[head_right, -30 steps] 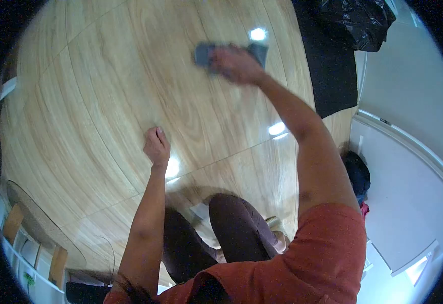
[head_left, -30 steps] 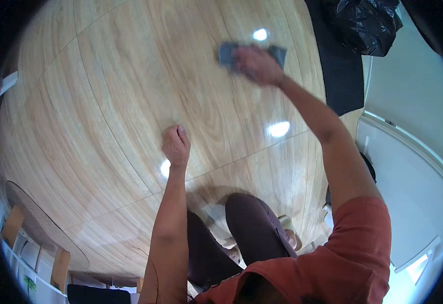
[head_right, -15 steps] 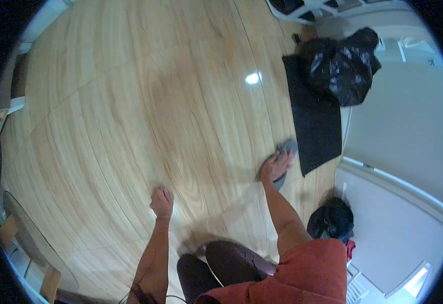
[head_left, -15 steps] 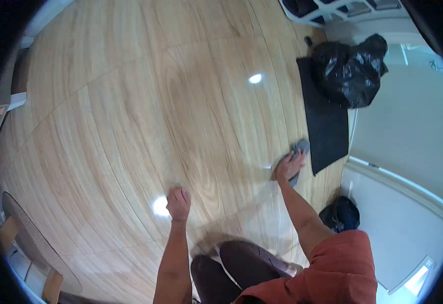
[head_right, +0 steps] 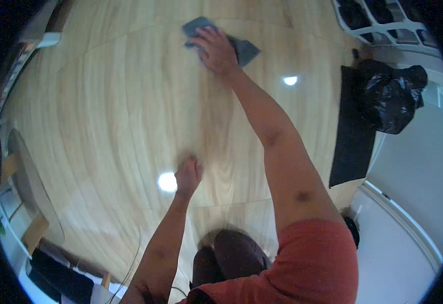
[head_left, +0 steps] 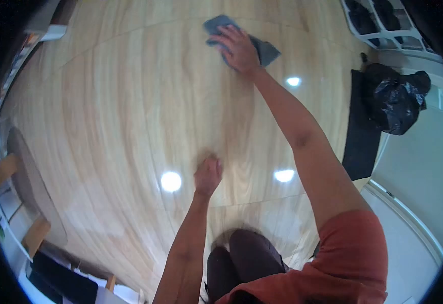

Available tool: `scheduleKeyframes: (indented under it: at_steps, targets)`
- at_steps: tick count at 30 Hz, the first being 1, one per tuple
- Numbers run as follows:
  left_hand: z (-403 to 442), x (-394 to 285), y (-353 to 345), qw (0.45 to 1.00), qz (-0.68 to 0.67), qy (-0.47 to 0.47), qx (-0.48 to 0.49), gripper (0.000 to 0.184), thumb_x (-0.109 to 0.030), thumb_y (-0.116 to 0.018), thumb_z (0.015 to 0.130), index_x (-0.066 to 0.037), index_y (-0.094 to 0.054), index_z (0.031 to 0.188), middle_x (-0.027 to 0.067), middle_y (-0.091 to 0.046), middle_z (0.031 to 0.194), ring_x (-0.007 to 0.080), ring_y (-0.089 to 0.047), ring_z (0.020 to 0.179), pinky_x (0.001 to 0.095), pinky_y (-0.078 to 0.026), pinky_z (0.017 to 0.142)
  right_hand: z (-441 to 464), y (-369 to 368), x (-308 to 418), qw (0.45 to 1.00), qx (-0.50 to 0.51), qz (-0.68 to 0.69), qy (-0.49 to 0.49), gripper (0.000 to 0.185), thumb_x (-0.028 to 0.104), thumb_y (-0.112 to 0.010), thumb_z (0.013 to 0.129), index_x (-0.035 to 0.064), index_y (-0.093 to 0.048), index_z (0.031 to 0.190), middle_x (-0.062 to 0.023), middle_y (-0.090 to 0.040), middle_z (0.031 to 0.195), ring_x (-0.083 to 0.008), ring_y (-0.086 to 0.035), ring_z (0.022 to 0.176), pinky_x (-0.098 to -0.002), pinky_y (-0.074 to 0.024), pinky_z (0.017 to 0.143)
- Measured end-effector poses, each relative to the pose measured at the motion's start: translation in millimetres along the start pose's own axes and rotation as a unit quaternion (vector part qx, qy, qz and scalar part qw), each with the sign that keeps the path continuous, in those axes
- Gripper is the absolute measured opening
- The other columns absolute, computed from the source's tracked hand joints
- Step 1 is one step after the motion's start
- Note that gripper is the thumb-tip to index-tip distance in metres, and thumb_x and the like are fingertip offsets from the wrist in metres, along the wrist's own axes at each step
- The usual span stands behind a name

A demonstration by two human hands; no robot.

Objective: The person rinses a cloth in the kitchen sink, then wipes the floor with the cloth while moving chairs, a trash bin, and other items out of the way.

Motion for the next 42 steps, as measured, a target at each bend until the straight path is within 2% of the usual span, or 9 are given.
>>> scheduleKeyframes:
  at_steps: [7, 11, 13, 18, 19, 26, 35, 38, 42]
  targets:
    - [-13.8, 3.8, 13.4, 0.985, -0.102, -0.062, -0.124, 0.016, -0.021, -0.052, 0.090, -0.006, -0.049, 0.085, 0.0119, -0.054, 0.072, 0.0312, -0.055, 0.059, 0.0397, -0.047, 0.054, -130.6, 18.7, 182.5, 0.951, 0.239, 0.118, 0.155, 0.042, 0.022, -0.058, 0.080, 0.0238, -0.053, 0.122, -0.0010, -0.035, 0.143, -0.0224, -0.026, 0.135, -0.0436, -0.0164, 0.113]
    - [-96.0, 10.4, 49.5, 0.964, -0.205, 0.098, -0.139, 0.009, -0.012, -0.052, 0.090, -0.004, -0.048, 0.088, 0.0145, -0.055, 0.074, 0.0316, -0.057, 0.063, 0.0387, -0.046, 0.055, -263.0, 45.0, 266.9, 0.900, 0.371, 0.103, 0.203, 0.047, 0.030, -0.046, 0.086, 0.0246, -0.043, 0.132, -0.0016, -0.027, 0.148, -0.0205, -0.018, 0.138, -0.0447, -0.0088, 0.114]
    - [-155.0, 26.1, 57.9, 0.937, -0.170, 0.176, -0.249, 0.008, -0.011, -0.051, 0.090, -0.003, -0.048, 0.090, 0.0158, -0.057, 0.079, 0.0327, -0.058, 0.064, 0.0390, -0.045, 0.054, -349.8, 31.0, 312.5, 0.911, 0.230, -0.041, 0.340, 0.049, 0.033, -0.042, 0.087, 0.0265, -0.037, 0.135, -0.0019, -0.026, 0.148, -0.0211, -0.015, 0.139, -0.0460, -0.0056, 0.114]
    - [-319.4, 88.4, 81.4, 0.891, -0.028, 0.380, -0.246, 0.010, -0.012, -0.047, 0.091, -0.003, -0.048, 0.096, 0.0172, -0.058, 0.085, 0.0343, -0.058, 0.072, 0.0417, -0.046, 0.062, -308.7, 13.0, 360.2, 0.801, 0.284, 0.187, 0.492, 0.047, 0.027, -0.044, 0.084, 0.0292, -0.043, 0.131, -0.0004, -0.034, 0.144, -0.0211, -0.024, 0.136, -0.0449, -0.0114, 0.113]
    - [-347.3, 99.9, 82.0, 0.874, 0.018, 0.419, -0.246, 0.010, -0.012, -0.045, 0.092, -0.004, -0.048, 0.097, 0.0172, -0.058, 0.086, 0.0347, -0.058, 0.075, 0.0424, -0.046, 0.065, -271.1, 10.3, 361.6, 0.809, 0.369, 0.236, 0.392, 0.046, 0.024, -0.045, 0.084, 0.0255, -0.045, 0.130, 0.0001, -0.035, 0.142, -0.0216, -0.028, 0.134, -0.0454, -0.0147, 0.112]
    - [-465.4, 131.9, 64.4, 0.809, 0.057, 0.512, -0.283, 0.017, -0.018, -0.041, 0.094, -0.005, -0.050, 0.099, 0.0144, -0.053, 0.084, 0.0348, -0.056, 0.076, 0.0420, -0.045, 0.065, -112.0, -92.2, 397.6, 0.998, -0.044, -0.015, -0.046, 0.045, 0.018, -0.054, 0.079, 0.0216, -0.051, 0.123, -0.0063, -0.045, 0.134, -0.0284, -0.036, 0.128, -0.0535, -0.0247, 0.102]
    - [-476.6, 137.4, 59.4, 0.848, 0.032, 0.460, -0.261, 0.021, -0.014, -0.047, 0.085, -0.002, -0.051, 0.102, 0.0165, -0.052, 0.091, 0.0351, -0.052, 0.086, 0.0429, -0.044, 0.071, -313.1, -131.8, 761.6, 0.848, 0.218, 0.379, 0.301, 0.033, 0.025, -0.058, 0.081, 0.0195, -0.059, 0.114, -0.0034, -0.040, 0.139, -0.0230, -0.029, 0.133, -0.0461, -0.0153, 0.110]
    - [-490.9, 148.5, 36.7, 0.841, -0.075, 0.439, -0.308, 0.041, -0.019, -0.052, 0.084, 0.000, -0.047, 0.120, 0.0154, -0.053, 0.114, 0.0360, -0.048, 0.109, 0.0412, -0.040, 0.091, -367.2, -92.8, 819.0, 0.683, 0.420, 0.367, 0.471, 0.036, 0.035, -0.067, 0.075, 0.0270, -0.061, 0.110, -0.0003, -0.036, 0.142, -0.0216, -0.022, 0.136, -0.0460, -0.0097, 0.112]
    - [-482.0, 137.2, 61.5, 0.887, 0.041, 0.394, -0.238, 0.038, -0.018, -0.052, 0.083, 0.000, -0.050, 0.116, 0.0136, -0.053, 0.115, 0.0355, -0.049, 0.108, 0.0408, -0.042, 0.089, -334.0, -103.0, 805.8, 0.689, 0.374, 0.328, 0.527, 0.033, 0.030, -0.066, 0.075, 0.0274, -0.062, 0.108, 0.0037, -0.039, 0.139, -0.0198, -0.026, 0.134, -0.0474, -0.0150, 0.111]
Point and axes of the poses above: each hand's wrist, its own z-axis towards the middle knuckle, its own y-axis out of the back of the hand, x = y × z, the point moved 1 cm from there along z, towards the middle knuckle
